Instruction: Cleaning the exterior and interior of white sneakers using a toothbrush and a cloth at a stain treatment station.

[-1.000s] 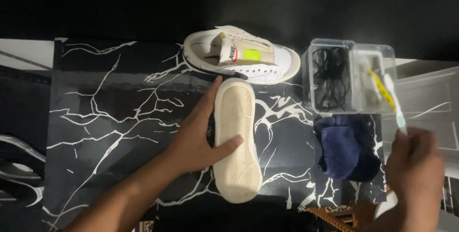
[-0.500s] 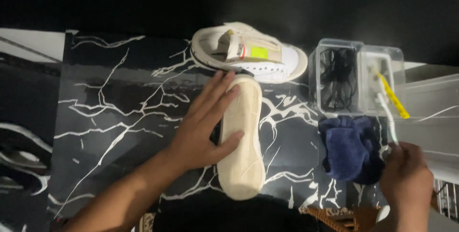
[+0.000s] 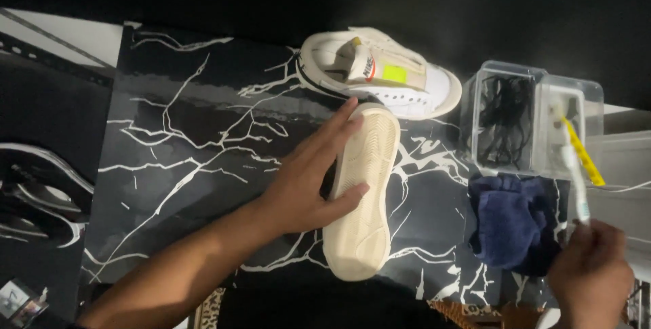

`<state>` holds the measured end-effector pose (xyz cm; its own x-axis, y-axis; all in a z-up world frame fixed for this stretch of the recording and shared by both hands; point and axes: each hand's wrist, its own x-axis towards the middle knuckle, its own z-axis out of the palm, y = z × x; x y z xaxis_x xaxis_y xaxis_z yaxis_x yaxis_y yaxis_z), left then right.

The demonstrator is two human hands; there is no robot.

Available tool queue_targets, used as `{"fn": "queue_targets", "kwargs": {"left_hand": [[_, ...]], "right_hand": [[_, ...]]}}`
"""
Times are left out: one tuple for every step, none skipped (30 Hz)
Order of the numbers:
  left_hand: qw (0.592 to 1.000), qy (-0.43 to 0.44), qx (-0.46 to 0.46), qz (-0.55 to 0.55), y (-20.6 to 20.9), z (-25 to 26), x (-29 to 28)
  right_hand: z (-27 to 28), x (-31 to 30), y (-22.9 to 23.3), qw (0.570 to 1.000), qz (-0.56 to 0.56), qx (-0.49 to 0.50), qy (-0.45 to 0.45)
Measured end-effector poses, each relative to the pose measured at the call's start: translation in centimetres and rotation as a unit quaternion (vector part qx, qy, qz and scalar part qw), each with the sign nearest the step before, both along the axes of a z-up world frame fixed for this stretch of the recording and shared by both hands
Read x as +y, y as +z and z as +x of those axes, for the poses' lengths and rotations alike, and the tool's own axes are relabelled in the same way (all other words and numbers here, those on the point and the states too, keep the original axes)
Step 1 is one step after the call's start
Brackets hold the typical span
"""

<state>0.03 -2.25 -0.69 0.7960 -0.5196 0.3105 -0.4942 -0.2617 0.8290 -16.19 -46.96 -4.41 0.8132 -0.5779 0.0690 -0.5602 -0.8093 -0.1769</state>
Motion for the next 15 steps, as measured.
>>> {"fn": "queue_targets", "kwargs": {"left_hand": [[1.0,-0.001,0.022,-0.015,0.1,-0.1,-0.1],[0.999,-0.002,0.041,-0.03,0.3,0.0,-0.2],[0.999,-0.003,0.04,-0.03,0.2,0.0,-0.1],[0.999,-0.003,0.027,-0.034,0.0,0.0,-0.2],[0.999,-0.004,0.015,-0.038,-0.1,0.0,-0.3],[0.999,-0.01,0.012,-0.042,0.0,0.1,-0.2],[0.999,-0.006,0.028,-0.033,0.1,0.3,-0.1],[0.999,-0.006,0.046,-0.025,0.1,0.3,-0.2],[0.998,-0.016,0.045,-0.029,0.2,0.4,-0.2],[0.999,-0.005,0.051,-0.015,0.2,0.4,-0.2],[0.998,0.006,0.056,-0.002,0.2,0.4,-0.1],[0.998,0.002,0.057,-0.004,0.3,0.4,-0.2],[0.999,0.007,0.05,-0.01,0.4,0.4,-0.3],[0.999,0.015,0.041,-0.015,0.5,0.4,-0.3],[0.999,0.013,0.041,-0.016,0.5,0.3,-0.3]], "right_hand": [[-0.2,-0.2,0.1,1.0,-0.003,-0.004,0.0],[-0.3,-0.3,0.1,1.0,-0.007,-0.011,0.0],[0.0,-0.3,0.2,1.0,-0.007,-0.012,0.0],[-0.1,-0.2,0.3,1.0,-0.022,-0.004,-0.014],[-0.2,-0.3,0.4,0.999,-0.037,0.004,-0.028],[0.2,0.0,0.8,0.999,-0.04,0.002,-0.034],[0.7,0.2,1.2,0.999,-0.003,0.018,-0.031],[0.8,0.4,1.7,0.998,0.033,0.035,-0.032],[0.5,0.4,1.8,0.998,0.029,0.034,-0.042],[0.5,0.5,1.9,0.998,0.034,0.029,-0.04],[0.4,0.5,2.0,0.998,0.038,0.024,-0.039],[0.5,0.9,2.6,0.998,0.035,0.025,-0.043],[0.7,1.4,3.3,0.997,0.055,0.031,-0.045],[1.0,1.9,3.8,0.996,0.075,0.036,-0.044],[0.6,1.0,3.6,0.996,0.074,0.035,-0.046]]}}
